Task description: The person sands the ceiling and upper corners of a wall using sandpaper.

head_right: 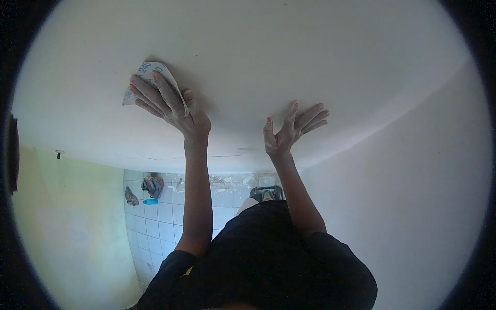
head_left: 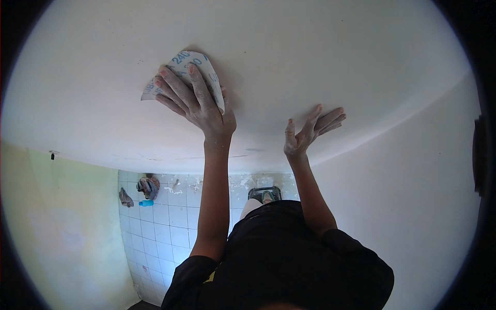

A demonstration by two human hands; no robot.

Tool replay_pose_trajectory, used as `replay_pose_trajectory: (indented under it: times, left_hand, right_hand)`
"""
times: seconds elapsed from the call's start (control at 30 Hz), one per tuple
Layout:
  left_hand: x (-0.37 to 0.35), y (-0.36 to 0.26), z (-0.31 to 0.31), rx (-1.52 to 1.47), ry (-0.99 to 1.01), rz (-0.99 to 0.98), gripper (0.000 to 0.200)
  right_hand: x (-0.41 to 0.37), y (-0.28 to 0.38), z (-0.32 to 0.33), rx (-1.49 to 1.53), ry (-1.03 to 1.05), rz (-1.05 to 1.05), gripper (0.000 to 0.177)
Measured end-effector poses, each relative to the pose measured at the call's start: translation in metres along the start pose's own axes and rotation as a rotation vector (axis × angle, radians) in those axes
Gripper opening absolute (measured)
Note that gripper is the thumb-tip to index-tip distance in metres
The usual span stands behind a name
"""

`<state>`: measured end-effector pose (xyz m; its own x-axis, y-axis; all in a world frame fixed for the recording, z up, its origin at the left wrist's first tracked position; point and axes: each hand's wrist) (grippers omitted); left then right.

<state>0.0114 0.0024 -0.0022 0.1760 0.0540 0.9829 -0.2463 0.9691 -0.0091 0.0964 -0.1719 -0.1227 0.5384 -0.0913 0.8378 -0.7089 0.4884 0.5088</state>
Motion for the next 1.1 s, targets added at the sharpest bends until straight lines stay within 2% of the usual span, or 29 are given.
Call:
replay_pose_trajectory:
  times: [0.2, 0.3, 0.37, 0.5, 0.57, 0.8, 0.9, 0.97, 1.1]
  left_hand:
    - [0.001, -0.002, -0.001, -0.008, -0.018, 0.006, 0.061]
    - [0.002, -0.001, -0.002, 0.004, -0.034, -0.003, 0.061]
    - [0.003, -0.002, 0.0, -0.001, -0.021, 0.016, 0.061]
    - [0.003, -0.002, 0.001, -0.013, -0.013, 0.009, 0.062]
    - [0.002, -0.002, 0.002, -0.031, 0.002, 0.017, 0.061]
    - [-0.001, -0.002, 0.002, -0.034, 0.02, 0.018, 0.058]
    - [0.0, -0.003, 0.002, -0.058, 0.022, 0.011, 0.058]
    - [0.001, -0.003, 0.003, -0.045, 0.026, 0.019, 0.058]
    - [0.002, -0.007, 0.005, -0.086, 0.022, 0.019, 0.058]
  right_hand:
    - [0.002, 0.008, 0.006, -0.007, 0.026, -0.056, 0.074]
    - [0.004, 0.011, 0.01, 0.016, 0.068, -0.077, 0.08]
    - [0.014, 0.024, 0.012, 0.043, 0.049, -0.016, 0.09]
    - [0.011, 0.021, 0.009, 0.037, 0.046, -0.032, 0.091]
    - [0.004, 0.013, 0.005, 0.027, 0.043, -0.095, 0.083]
    - [-0.001, 0.004, 0.01, 0.063, 0.089, -0.046, 0.079]
    - [0.002, 0.007, 0.014, 0.062, 0.096, -0.06, 0.075]
    - [0.003, 0.011, 0.014, 0.068, 0.105, -0.086, 0.067]
    - [0.007, 0.021, 0.019, 0.071, 0.119, -0.104, 0.065]
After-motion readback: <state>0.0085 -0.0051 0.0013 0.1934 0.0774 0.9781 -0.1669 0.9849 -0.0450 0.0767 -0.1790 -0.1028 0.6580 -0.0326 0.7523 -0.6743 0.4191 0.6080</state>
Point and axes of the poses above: each hand's wrist, its own x-axis towards the middle knuckle, its own z-axis out of the back of the hand, y = z × x, and after that the axes turned 5 degrees about -z, right-handed
